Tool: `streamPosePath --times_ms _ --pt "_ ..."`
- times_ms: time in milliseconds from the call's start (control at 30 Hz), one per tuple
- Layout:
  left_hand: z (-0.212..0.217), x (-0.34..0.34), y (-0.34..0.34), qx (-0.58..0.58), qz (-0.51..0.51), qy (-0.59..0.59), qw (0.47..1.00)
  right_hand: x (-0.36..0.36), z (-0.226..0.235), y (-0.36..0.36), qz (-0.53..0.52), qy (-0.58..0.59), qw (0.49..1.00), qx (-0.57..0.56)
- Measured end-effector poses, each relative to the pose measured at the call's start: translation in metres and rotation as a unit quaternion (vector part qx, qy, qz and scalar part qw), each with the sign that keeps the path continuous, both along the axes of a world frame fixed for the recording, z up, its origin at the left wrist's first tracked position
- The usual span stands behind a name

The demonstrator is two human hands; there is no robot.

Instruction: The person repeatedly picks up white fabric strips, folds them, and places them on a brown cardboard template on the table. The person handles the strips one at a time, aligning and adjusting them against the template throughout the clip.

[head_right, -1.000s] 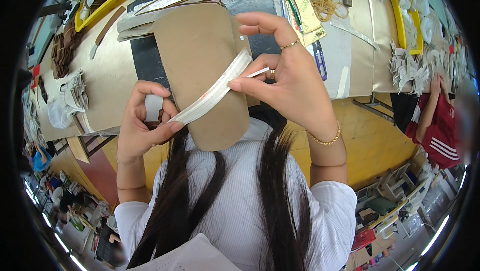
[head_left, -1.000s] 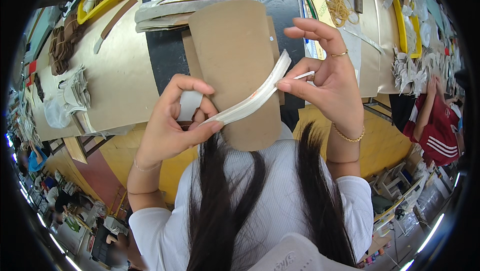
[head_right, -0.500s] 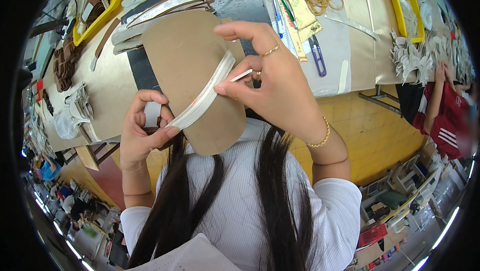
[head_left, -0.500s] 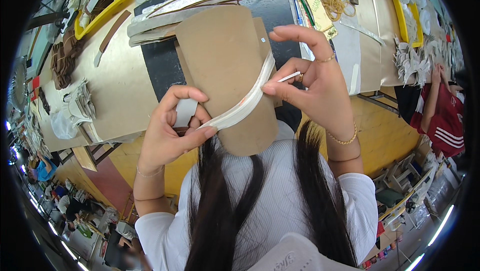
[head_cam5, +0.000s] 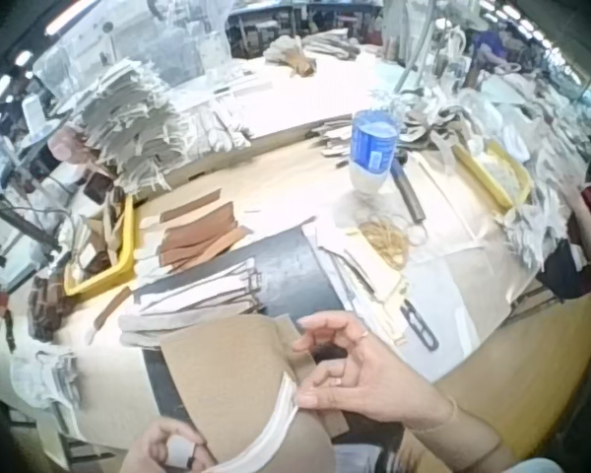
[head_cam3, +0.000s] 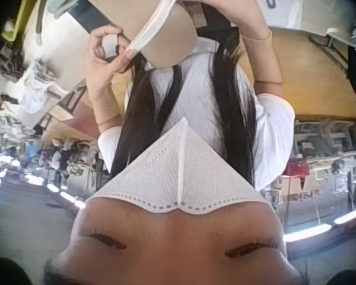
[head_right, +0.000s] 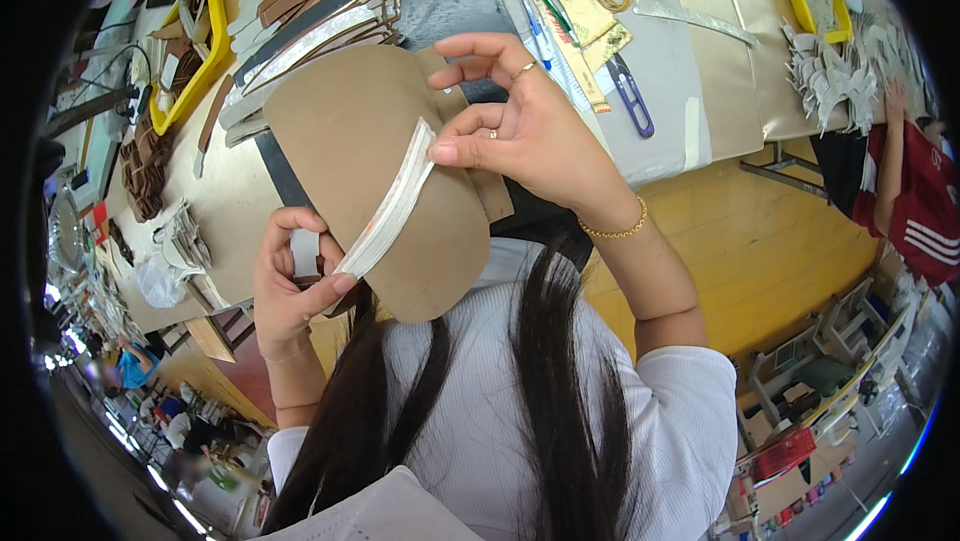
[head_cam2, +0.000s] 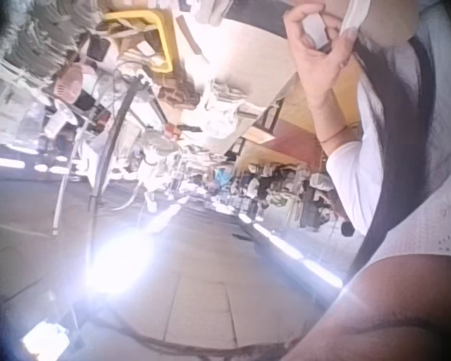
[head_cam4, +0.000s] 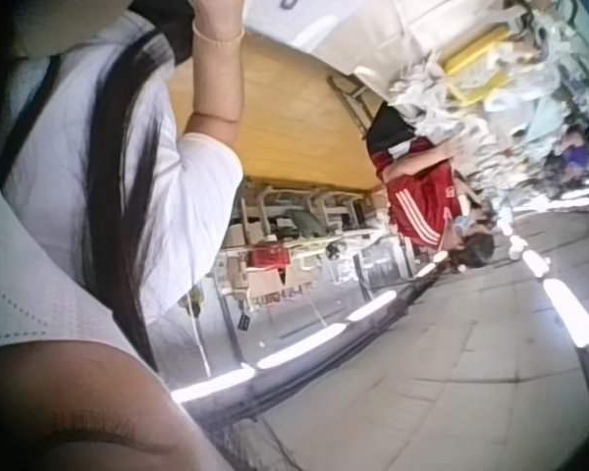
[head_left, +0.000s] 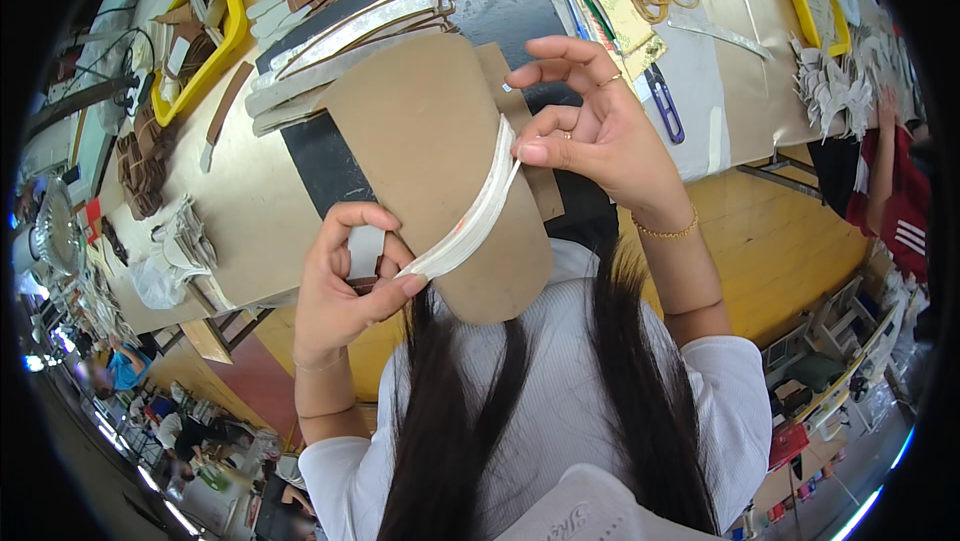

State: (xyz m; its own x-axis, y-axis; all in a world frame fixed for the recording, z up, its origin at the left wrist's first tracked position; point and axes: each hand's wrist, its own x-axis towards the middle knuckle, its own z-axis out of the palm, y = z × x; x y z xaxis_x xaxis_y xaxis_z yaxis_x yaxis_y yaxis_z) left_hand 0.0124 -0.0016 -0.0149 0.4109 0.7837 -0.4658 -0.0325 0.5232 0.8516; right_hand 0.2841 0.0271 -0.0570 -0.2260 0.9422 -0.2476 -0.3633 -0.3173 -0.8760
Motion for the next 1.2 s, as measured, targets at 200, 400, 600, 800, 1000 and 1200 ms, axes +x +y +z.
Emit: streamPosePath --times_ms 200,400,600,800,1000,1200 --pt "0.004 0.002 -0.001 -0.007 0.012 0.003 1.000 -0.001 -0.009 0.002 0.005 0.010 1.000 0.019" --pt "0.005 0.002 -0.001 -0.001 0.009 0.019 1.000 -0.003 0.001 -0.002 -0.007 -0.037 0.998 0.041" --pt "0.005 0.002 0.001 0.001 0.005 0.022 1.000 -0.010 0.004 -0.011 -0.034 -0.113 0.989 0.094" --pt "0.005 0.003 0.002 0.005 0.002 0.025 1.000 -0.014 -0.005 -0.017 -0.052 -0.145 0.978 0.143" --pt "0.005 0.002 0.001 0.001 0.007 0.022 1.000 -0.013 -0.018 -0.007 -0.040 0.024 0.999 0.010" --pt "0.005 0.004 0.003 0.001 0.001 0.023 1.000 -0.002 -0.028 0.012 0.085 0.015 0.993 -0.081"
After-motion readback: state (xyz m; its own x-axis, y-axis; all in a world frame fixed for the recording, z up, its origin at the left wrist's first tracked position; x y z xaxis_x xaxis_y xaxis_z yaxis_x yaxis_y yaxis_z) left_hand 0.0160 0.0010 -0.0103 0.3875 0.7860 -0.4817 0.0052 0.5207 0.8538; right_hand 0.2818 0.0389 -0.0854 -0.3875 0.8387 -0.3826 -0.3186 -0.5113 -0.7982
